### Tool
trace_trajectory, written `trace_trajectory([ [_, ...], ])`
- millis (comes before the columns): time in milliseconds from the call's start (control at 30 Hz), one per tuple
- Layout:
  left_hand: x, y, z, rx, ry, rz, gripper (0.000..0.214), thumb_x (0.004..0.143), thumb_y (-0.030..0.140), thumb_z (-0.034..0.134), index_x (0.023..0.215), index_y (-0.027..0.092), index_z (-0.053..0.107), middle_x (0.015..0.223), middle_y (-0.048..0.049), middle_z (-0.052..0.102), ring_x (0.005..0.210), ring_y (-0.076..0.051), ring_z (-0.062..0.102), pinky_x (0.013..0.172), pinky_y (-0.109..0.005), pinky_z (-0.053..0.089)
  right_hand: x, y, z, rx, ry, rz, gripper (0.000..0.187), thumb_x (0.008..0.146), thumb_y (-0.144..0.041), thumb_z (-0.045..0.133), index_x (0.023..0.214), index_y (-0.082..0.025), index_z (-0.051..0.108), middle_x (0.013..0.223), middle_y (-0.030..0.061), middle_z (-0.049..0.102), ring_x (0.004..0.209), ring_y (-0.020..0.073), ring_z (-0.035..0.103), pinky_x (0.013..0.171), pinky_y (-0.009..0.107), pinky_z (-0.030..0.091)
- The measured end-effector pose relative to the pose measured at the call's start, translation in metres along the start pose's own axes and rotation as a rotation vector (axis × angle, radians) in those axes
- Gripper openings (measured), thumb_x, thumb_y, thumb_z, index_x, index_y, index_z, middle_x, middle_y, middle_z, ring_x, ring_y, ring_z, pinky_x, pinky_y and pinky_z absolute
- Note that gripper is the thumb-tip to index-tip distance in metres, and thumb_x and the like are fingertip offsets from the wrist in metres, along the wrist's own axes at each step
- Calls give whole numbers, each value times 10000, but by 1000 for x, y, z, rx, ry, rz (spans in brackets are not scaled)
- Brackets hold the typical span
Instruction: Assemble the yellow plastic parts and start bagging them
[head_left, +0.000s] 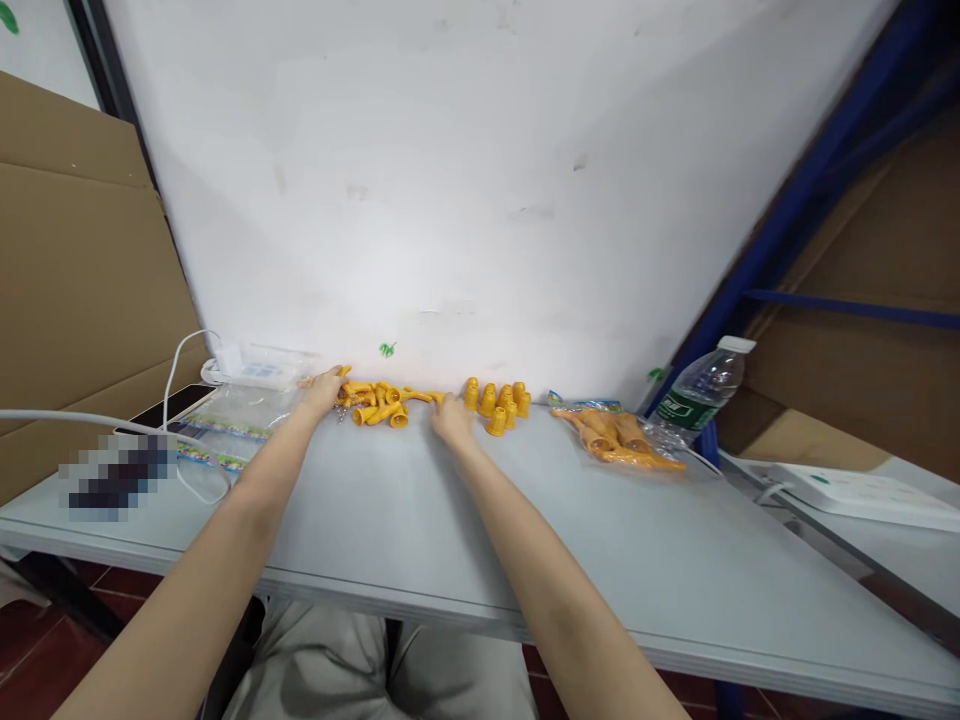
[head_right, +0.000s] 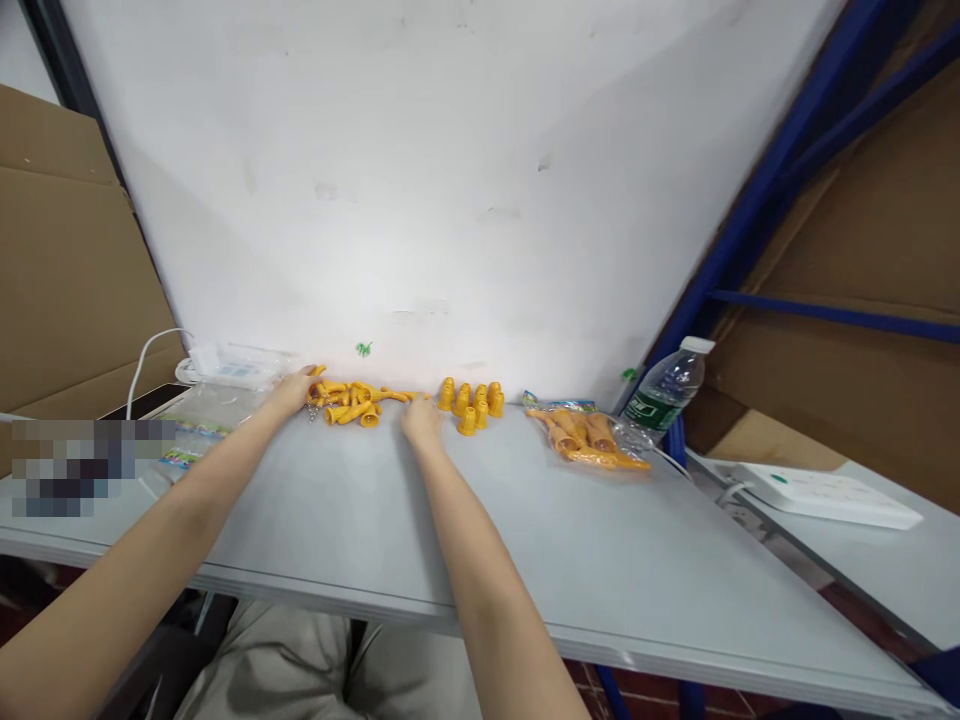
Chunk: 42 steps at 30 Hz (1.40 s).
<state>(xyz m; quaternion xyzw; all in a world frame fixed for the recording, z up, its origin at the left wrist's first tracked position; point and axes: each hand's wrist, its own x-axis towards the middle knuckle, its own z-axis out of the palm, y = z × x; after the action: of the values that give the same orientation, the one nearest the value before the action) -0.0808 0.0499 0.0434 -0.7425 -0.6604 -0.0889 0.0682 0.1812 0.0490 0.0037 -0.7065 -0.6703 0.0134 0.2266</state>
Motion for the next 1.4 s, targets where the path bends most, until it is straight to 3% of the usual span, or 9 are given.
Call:
trace_trajectory([
  [267, 14, 7, 5, -79, 23, -102, 621, 763, -19, 407, 1331, 193, 543, 1596, -94, 180, 1463, -265, 193, 1160, -515, 224, 8, 18, -10, -32, -22, 38, 309, 791, -71, 514, 1071, -77, 644, 1010, 249, 655, 903, 311, 662, 688, 356, 464],
  [433, 13, 41, -36, -105, 245, 213, 553, 893, 116, 365, 1435, 220, 407, 1574, -98, 256, 1444, -228, 246, 1154, -462, 257, 13, 15, -33, -83, 220, -106, 319, 822, -36, 407, 1035, -102, 636, 1038, 227, 609, 910, 292, 615, 751, 381, 426],
  [567, 1, 76, -67, -48, 234, 338, 576, 934, 344, 443, 1486, 283, 292, 1534, -119, 325, 1261, -260, 502, 1044, -394, 395, 7, 1, -50, -61, 351, -430, 329, 854, -31, 357, 1059, -153, 584, 1046, 170, 603, 910, 271, 560, 825, 391, 378],
  [733, -9, 94, -77, 16, 163, 254, 446, 947, 258, 398, 1390, 233, 438, 1246, -116, 575, 1034, -215, 620, 867, -290, 467, -5, -11, -66, -43, 327, -643, 295, 904, -79, 370, 1141, -145, 534, 1020, 143, 625, 915, 270, 525, 800, 356, 322],
  [933, -10, 90, -83, -95, 151, 365, 343, 843, 147, 447, 1136, 145, 625, 965, -102, 649, 893, -205, 619, 811, -280, 457, -12, -11, -82, -108, 301, -693, 279, 918, -45, 342, 1031, -186, 554, 994, 102, 654, 911, 240, 539, 791, 341, 263],
  [1067, -14, 95, -92, -214, 149, 323, 322, 762, 128, 496, 1029, 144, 674, 855, -68, 672, 830, -199, 627, 770, -273, 463, -13, -10, -96, -194, 310, -750, 322, 928, -24, 308, 1057, -193, 550, 1045, 94, 656, 978, 235, 540, 840, 357, 241],
  [1167, -18, 98, -99, -390, 32, 221, 296, 734, 145, 537, 991, 139, 683, 717, -28, 664, 704, -172, 641, 683, -255, 484, -15, -9, -107, -286, 349, -828, 377, 935, -16, 262, 1106, -198, 546, 1063, 95, 652, 976, 230, 532, 872, 378, 241],
  [1300, -18, 91, -104, -688, -353, 130, 188, 719, 189, 575, 865, 128, 678, 514, 13, 599, 523, -142, 616, 562, -235, 496, -20, -4, -116, -421, 382, -979, 365, 956, -48, 259, 1109, -201, 553, 1064, 95, 648, 962, 223, 522, 902, 383, 255],
  [1400, -17, 84, -107, -756, -525, 141, 112, 697, 198, 590, 749, 129, 662, 493, 6, 605, 469, -122, 588, 540, -227, 496, -24, -3, -116, -447, 349, -1031, 338, 964, -69, 274, 1086, -192, 563, 1036, 96, 652, 948, 223, 531, 910, 378, 270],
])
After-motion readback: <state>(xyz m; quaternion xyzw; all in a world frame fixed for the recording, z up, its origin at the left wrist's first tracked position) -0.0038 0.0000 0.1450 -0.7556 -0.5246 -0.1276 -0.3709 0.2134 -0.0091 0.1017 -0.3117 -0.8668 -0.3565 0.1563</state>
